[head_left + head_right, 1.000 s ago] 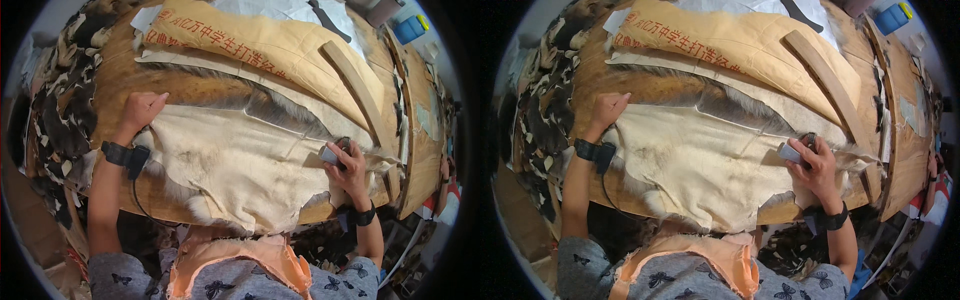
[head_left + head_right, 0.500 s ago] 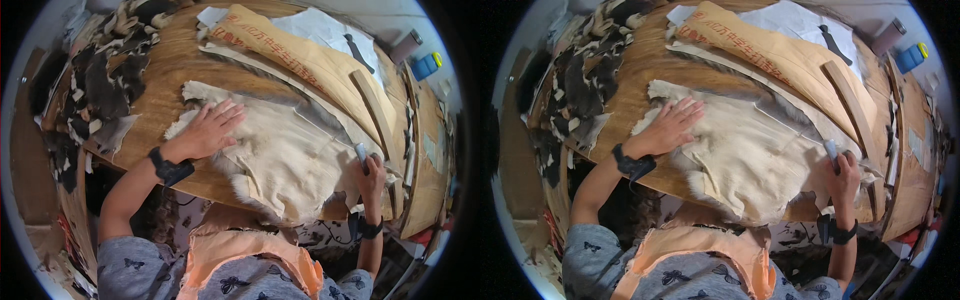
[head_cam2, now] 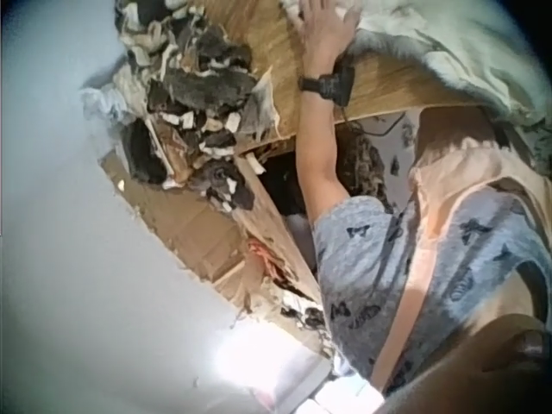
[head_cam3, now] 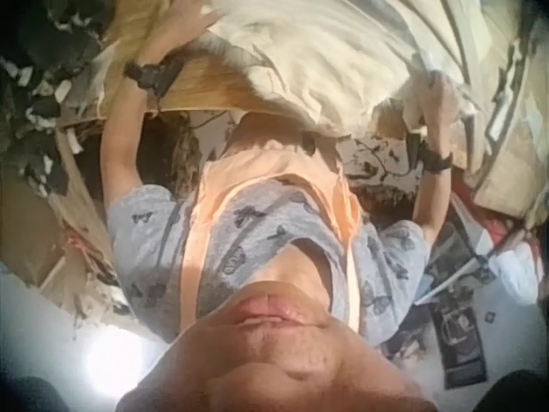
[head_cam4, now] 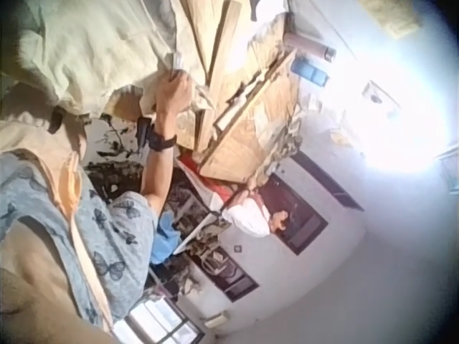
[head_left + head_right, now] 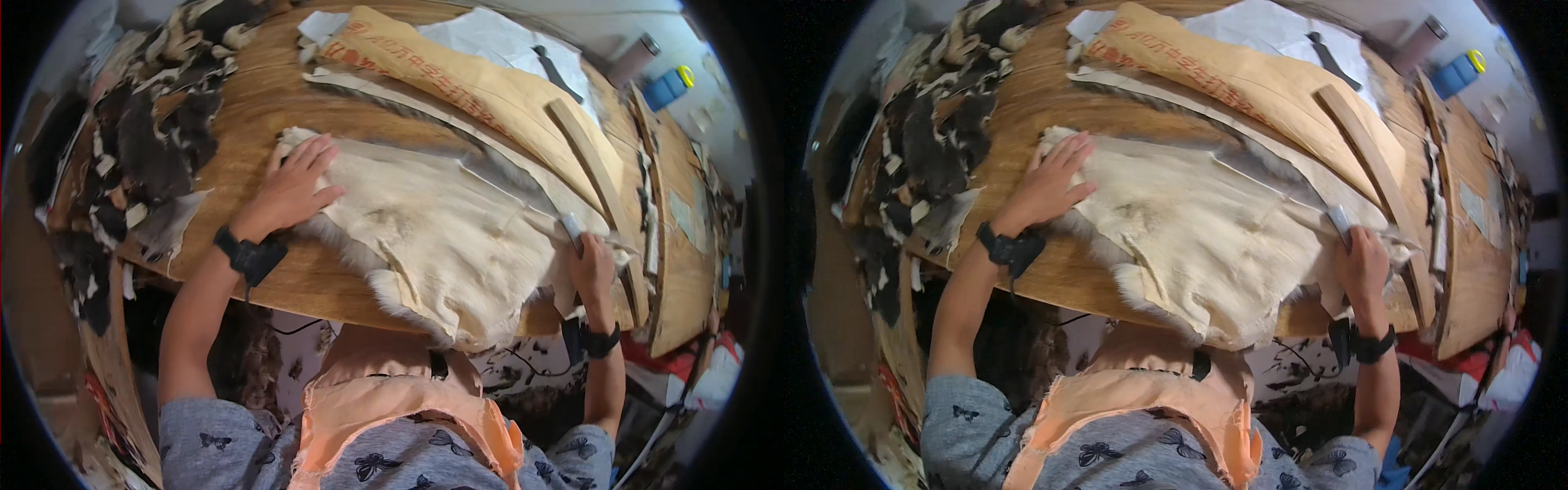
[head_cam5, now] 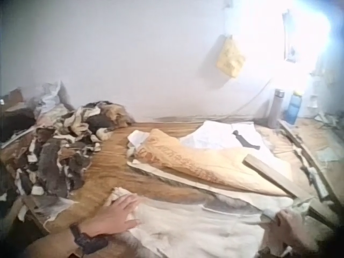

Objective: Measuring, cutting, and hand-sewing fur pelts using templates and a leather knife.

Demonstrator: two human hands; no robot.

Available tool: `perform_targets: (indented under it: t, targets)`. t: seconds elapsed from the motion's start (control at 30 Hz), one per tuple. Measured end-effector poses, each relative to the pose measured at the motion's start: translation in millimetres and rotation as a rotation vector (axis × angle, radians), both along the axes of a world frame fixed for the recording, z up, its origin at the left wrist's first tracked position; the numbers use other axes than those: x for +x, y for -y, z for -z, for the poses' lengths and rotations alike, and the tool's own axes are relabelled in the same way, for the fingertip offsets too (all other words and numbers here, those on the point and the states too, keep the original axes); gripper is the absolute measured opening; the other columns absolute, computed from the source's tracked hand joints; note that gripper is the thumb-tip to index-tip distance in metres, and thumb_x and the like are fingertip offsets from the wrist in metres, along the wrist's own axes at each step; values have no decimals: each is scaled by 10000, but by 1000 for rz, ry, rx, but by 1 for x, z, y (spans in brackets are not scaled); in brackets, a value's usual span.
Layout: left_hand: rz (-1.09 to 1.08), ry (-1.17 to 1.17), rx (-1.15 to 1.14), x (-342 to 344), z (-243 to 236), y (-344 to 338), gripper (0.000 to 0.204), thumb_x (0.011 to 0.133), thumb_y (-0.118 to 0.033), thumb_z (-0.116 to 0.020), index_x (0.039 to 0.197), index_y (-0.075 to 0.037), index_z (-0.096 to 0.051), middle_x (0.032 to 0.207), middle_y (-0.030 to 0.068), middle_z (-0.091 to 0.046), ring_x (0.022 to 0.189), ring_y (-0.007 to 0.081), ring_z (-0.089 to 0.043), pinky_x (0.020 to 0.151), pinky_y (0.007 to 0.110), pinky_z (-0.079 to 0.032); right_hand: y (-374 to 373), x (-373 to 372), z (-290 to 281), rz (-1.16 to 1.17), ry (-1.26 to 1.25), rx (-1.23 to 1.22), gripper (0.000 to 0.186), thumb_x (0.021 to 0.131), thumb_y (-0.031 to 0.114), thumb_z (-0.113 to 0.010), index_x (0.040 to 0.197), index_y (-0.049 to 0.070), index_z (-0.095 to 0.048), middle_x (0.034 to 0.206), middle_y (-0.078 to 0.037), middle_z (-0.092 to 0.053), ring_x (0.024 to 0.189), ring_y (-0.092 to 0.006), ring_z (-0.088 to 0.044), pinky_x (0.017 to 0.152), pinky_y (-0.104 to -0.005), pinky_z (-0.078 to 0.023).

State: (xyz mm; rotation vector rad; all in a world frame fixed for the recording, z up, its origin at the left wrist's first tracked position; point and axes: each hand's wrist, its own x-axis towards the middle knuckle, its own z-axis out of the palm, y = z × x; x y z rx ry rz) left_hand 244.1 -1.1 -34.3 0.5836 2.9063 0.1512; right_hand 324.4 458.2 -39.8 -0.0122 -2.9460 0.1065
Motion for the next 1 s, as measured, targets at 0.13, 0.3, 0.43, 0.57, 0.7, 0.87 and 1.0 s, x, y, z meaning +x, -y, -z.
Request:
perform_targets:
  t: [0.13, 0.3, 0.43, 0.57, 0.7, 0.87, 1.0]
  targets:
    - [40, -77, -27, 23, -6, 4, 615, 842, -433, -523, 1321, -79, -366, 1381, 109, -327, 1290, 275, -261, 1061, 526, -108, 13, -24, -45, -22, -45, 128, 151, 735, 170, -604, 838, 69, -561, 782, -130, -576, 727, -339, -578, 615, -420, -458]
    - [14, -242, 11, 70, -5, -4, 558, 790, -443, -568, 1187, -58, -495, 1113, 109, -481, 1069, 278, -425, 957, 516, -247, 26, -126, -105, -183, -221, 377, 139, 772, 229, -571, 839, 108, -578, 774, -100, -586, 693, -322, -581, 596, -421, -462]
    - [204, -68, 348, 98, -8, -63, 394, 748, -392, -626, 929, -43, -594, 863, 105, -530, 854, 278, -515, 762, 435, -389, 32, -252, -141, -266, -417, 505, 240, 789, 281, -588, 931, 88, -566, 912, -107, -577, 807, -305, -597, 673, -415, -481]
    - [417, 22, 538, 118, -9, -104, 337, 788, -379, -593, 848, -49, -613, 794, 133, -563, 665, 280, -547, 586, 388, -451, 104, -274, -124, -384, -437, 629, 144, 673, 160, -574, 749, 38, -591, 672, -111, -591, 637, -285, -611, 536, -393, -491]
    - [460, 306, 395, 101, -28, -92, 326, 822, -356, -567, 734, -45, -616, 749, 110, -581, 631, 262, -589, 558, 359, -490, 160, -193, -95, -524, -432, -176, 290, 714, 282, -701, 855, 33, -651, 941, -108, -576, 752, -284, -605, 653, -370, -471]
    - [442, -303, 433, 25, 0, -94, 482, 853, -356, -524, 1188, -11, -494, 1206, 158, -515, 1164, 304, -459, 911, 408, -425, 148, -118, -80, -274, -206, -372, 224, 705, 241, -701, 787, 39, -649, 567, -130, -546, 524, -274, -558, 521, -336, -441]
    - [427, -162, 191, -18, 19, -97, 725, 856, -533, -415, 1362, -34, -273, 1445, 129, -215, 1352, 273, -149, 1057, 535, -158, 126, -83, -83, -137, -146, -919, 188, 785, 211, -674, 801, 24, -656, 601, -7, -579, 517, -51, -507, 460, -217, -383]
